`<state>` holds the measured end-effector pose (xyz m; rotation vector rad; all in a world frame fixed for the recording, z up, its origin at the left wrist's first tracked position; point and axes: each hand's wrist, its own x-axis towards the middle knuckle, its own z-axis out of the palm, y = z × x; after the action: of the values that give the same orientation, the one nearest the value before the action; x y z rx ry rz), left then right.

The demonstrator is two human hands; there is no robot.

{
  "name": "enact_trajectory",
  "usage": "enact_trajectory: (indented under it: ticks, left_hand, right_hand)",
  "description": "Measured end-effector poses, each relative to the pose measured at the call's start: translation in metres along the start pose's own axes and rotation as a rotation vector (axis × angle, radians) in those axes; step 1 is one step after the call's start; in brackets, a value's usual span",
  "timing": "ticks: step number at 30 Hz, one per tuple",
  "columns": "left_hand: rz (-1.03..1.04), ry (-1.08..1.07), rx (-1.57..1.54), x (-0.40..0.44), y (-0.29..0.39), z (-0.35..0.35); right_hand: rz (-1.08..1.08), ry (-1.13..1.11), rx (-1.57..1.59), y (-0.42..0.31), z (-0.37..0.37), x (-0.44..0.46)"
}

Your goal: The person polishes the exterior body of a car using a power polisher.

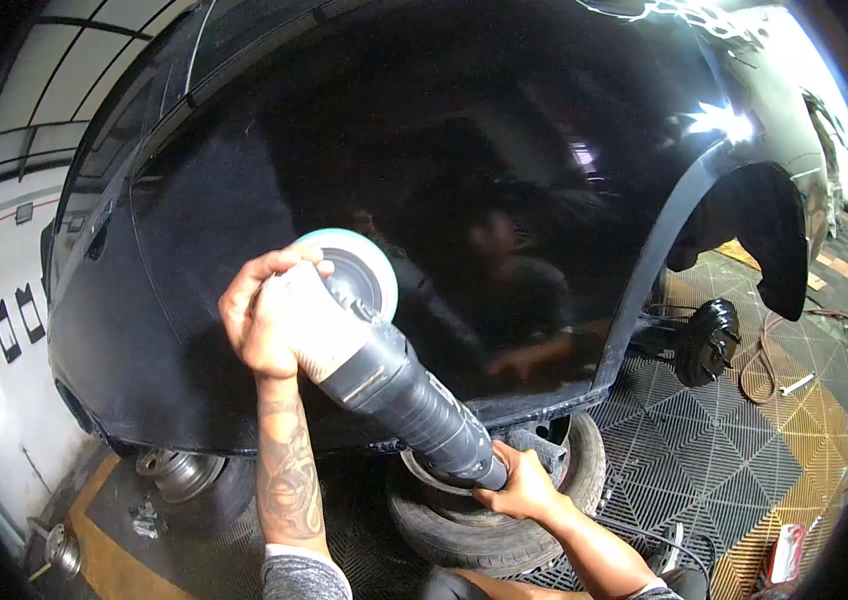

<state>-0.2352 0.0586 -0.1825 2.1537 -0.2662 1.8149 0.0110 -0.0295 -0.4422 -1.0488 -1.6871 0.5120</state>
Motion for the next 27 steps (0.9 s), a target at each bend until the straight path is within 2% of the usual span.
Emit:
enact_trajectory:
  ticks: [1, 5, 7, 8, 12, 16, 19, 20, 22, 23, 26, 27]
  left_hand:
    - [0.023, 0.084, 0.046, -0.003, -0.003, 0.007]
    - [0.054, -0.044, 0.126, 0.001, -0.007, 0.043]
    - [0.109, 0.197, 0.042, 0.009, -0.007, 0.093]
    - [0.108, 0.189, 0.026, 0.011, -0.008, 0.103]
    - [-0.095, -0.153, -0.07, 0.014, -0.017, 0.128]
    - [-0.171, -0.116, -0.092, 0.02, -0.018, 0.203]
    - [-0.073, -0.196, -0.072, 0.028, -0.032, 0.24]
    - [-0.049, -0.226, -0.09, 0.028, -0.038, 0.247]
    - [-0.084, -0.219, -0.122, 0.025, -0.035, 0.254]
    - [-0.139, -0.271, -0.114, 0.023, -0.03, 0.249]
    - [0.009, -0.247, -0.079, 0.012, -0.039, 0.228]
    - [-0.104, -0.239, -0.126, 0.007, -0.034, 0.218]
  right_hand:
    - [0.003, 0.015, 0.002, 0.002, 0.0, -0.004]
    - [0.03, 0.053, 0.019, 0.008, -0.011, -0.023]
    - [0.07, 0.064, 0.034, 0.017, -0.021, -0.034]
    - [0.076, 0.079, 0.032, 0.021, -0.028, -0.04]
    - [0.106, 0.154, 0.051, 0.028, -0.062, -0.063]
    - [0.343, 0.194, 0.058, 0.036, -0.089, -0.089]
    - [0.347, 0.307, 0.163, 0.068, -0.09, -0.103]
    - [0.34, 0.327, 0.166, 0.084, -0.089, -0.103]
    - [0.363, 0.402, 0.194, 0.068, -0.09, -0.101]
    - [0.362, 0.366, 0.201, 0.078, -0.086, -0.101]
    - [0.342, 0.3, 0.21, 0.083, -0.074, -0.095]
    - [0.332, 0.273, 0.213, 0.079, -0.069, -0.093]
